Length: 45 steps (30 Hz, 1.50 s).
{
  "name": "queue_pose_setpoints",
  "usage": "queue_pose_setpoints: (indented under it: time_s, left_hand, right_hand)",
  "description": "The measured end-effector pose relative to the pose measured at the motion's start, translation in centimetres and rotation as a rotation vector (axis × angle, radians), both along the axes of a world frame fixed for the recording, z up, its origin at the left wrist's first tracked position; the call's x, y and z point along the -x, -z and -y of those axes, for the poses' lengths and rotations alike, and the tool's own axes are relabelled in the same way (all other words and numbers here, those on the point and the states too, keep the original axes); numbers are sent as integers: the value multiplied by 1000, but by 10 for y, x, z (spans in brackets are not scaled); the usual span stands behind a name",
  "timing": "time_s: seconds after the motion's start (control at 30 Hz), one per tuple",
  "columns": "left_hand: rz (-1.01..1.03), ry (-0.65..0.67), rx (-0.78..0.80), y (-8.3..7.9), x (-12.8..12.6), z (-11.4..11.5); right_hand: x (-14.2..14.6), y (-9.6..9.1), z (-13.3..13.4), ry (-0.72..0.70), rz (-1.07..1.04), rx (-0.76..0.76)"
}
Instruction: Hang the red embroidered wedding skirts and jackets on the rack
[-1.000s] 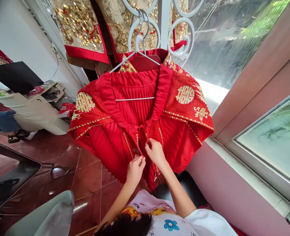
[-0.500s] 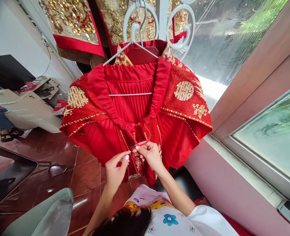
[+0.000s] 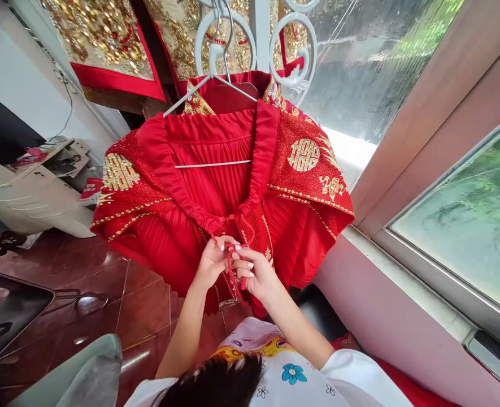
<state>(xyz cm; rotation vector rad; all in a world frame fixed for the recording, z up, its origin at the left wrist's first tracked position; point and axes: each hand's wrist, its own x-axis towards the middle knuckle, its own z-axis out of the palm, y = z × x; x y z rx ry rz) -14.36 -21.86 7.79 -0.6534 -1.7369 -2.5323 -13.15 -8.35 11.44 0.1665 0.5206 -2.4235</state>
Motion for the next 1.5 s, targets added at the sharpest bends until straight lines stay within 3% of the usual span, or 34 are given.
queue_pose_setpoints:
  time_s: [0.1,0.33,0.5,0.73,0.93,1.5]
  left_hand:
    - [-109,-83,76,1,1,6]
    - [-162,-198,195,-1,3,14]
    - [-189,-262,91,-3,10,12]
    - [-68,-328,-28,-11,13,-4]
    - [-40,-404,30,-13,7,-9]
    - [361,-230,-14,-2,-1,26]
  right_hand:
    - [4,1,2,-56,89,59]
    - [4,4,7,98,-86,-179]
    - [3,5,6,62,-204,-334]
    - [-5,4,6,96,-329,-477]
    - [-3,7,3,125,-363,-537]
    - [-4,10,13,59,-471,-637]
